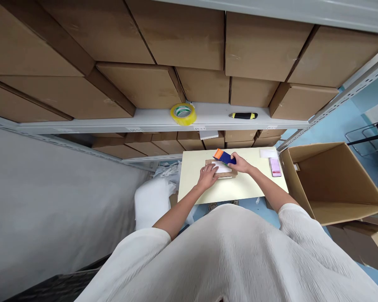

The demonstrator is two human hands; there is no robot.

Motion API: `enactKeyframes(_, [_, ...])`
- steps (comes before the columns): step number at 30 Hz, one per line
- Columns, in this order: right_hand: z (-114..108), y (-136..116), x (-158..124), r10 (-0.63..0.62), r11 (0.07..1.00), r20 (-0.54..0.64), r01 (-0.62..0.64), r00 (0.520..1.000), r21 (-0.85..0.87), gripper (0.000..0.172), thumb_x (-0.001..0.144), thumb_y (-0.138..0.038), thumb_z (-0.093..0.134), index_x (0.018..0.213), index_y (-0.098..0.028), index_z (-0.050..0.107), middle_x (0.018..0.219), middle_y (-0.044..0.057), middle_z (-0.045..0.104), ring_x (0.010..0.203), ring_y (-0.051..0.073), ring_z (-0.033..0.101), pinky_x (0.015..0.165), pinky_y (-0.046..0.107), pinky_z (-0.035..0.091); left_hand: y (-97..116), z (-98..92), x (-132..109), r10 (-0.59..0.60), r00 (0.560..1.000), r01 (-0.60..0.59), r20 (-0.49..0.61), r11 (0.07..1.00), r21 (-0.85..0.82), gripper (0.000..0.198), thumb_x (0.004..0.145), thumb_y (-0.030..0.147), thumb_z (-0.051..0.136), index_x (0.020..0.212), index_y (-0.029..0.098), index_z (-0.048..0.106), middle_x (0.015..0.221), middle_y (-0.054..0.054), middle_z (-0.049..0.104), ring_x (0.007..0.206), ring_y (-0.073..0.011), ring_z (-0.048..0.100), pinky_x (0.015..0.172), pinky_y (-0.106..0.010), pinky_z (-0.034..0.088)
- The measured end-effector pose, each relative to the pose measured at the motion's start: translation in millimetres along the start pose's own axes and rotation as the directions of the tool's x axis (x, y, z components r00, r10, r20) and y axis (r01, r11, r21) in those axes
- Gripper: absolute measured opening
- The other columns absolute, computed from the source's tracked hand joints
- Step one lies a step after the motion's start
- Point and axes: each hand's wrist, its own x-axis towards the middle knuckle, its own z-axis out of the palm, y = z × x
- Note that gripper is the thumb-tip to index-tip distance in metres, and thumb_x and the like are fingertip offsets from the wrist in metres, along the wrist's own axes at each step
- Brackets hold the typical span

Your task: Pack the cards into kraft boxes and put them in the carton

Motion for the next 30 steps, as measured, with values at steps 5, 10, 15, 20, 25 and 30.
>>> enactKeyframes(5, [1.4, -6.6, -8.5, 0.018, 0.986, -0.011, -0.020, 1.000, -0.166, 0.050, 0.072, -0.042, 0.074, 0.101, -0.030, 0.034, 0.088, -0.005, 0.055, 0.075, 0.018, 0.047, 0.069, 0.030, 0.038, -0.1, -0.5, -0.1, 0.001, 1.000, -0.001, 0.001, 1.000, 0.002, 0.051, 0.098, 0.037, 0.066, 0.147, 0.025, 0.067, 0.163, -0.018, 0.056, 0.156, -0.0403, 0.044, 0.127, -0.060, 0.034])
enactKeyframes(10, [0.0, 8.5, -16.4, 0.052, 0.977, -0.088, -0.069, 0.995, -0.204, 0.053, 0.068, -0.036, 0.071, 0.105, -0.030, 0.033, 0.088, -0.005, 0.053, 0.072, 0.018, 0.045, 0.065, 0.029, 0.036, -0.1, -1.5, -0.3, 0.005, 1.000, -0.005, 0.016, 1.000, -0.008, 0.052, 0.099, 0.035, 0.064, 0.149, 0.025, 0.066, 0.165, -0.017, 0.055, 0.158, -0.0393, 0.042, 0.129, -0.061, 0.032])
enactKeyframes(15, [-7.3, 23.2, -20.6, 0.017, 0.991, -0.092, -0.029, 0.996, -0.131, 0.065, 0.068, -0.037, 0.078, 0.120, -0.030, 0.040, 0.102, -0.001, 0.062, 0.084, 0.021, 0.058, 0.072, 0.032, 0.047, -0.5, -2.6, -0.2, -0.008, 0.999, 0.008, 0.043, 1.000, -0.010, 0.053, 0.099, 0.034, 0.062, 0.151, 0.024, 0.064, 0.167, -0.018, 0.053, 0.160, -0.0387, 0.040, 0.132, -0.062, 0.028])
enactKeyframes(20, [-11.1, 25.6, -17.9, -0.028, 0.991, -0.041, 0.022, 0.999, -0.136, 0.071, 0.070, -0.033, 0.080, 0.134, -0.028, 0.049, 0.113, 0.004, 0.069, 0.095, 0.023, 0.066, 0.086, 0.036, 0.054, 0.0, -5.8, -0.5, -0.012, 0.998, 0.014, 0.060, 1.000, -0.026, 0.052, 0.096, 0.029, 0.063, 0.148, 0.026, 0.065, 0.168, -0.016, 0.053, 0.161, -0.0373, 0.039, 0.133, -0.063, 0.024])
enactKeyframes(25, [-12.2, 27.5, -15.4, -0.005, 0.971, -0.005, 0.004, 1.000, -0.237, 0.049, 0.073, -0.031, 0.080, 0.116, -0.023, 0.056, 0.107, 0.006, 0.071, 0.091, 0.024, 0.065, 0.084, 0.036, 0.054, 2.2, -18.5, 8.6, -0.112, 0.993, 0.116, 0.033, 0.976, -0.183, 0.037, 0.098, 0.025, 0.061, 0.132, 0.025, 0.073, 0.157, -0.014, 0.064, 0.153, -0.0358, 0.050, 0.131, -0.064, 0.027])
enactKeyframes(30, [-13.8, 24.7, -13.2, 0.013, 0.966, 0.028, -0.006, 1.000, -0.258, 0.048, 0.073, -0.029, 0.080, 0.113, -0.024, 0.054, 0.106, 0.004, 0.071, 0.092, 0.023, 0.064, 0.082, 0.034, 0.052, 12.9, -42.3, 38.6, -0.301, 0.949, 0.179, -0.090, 0.754, -0.632, 0.026, 0.102, 0.029, 0.060, 0.123, 0.025, 0.075, 0.129, -0.009, 0.078, 0.116, -0.0248, 0.073, 0.109, -0.041, 0.055])
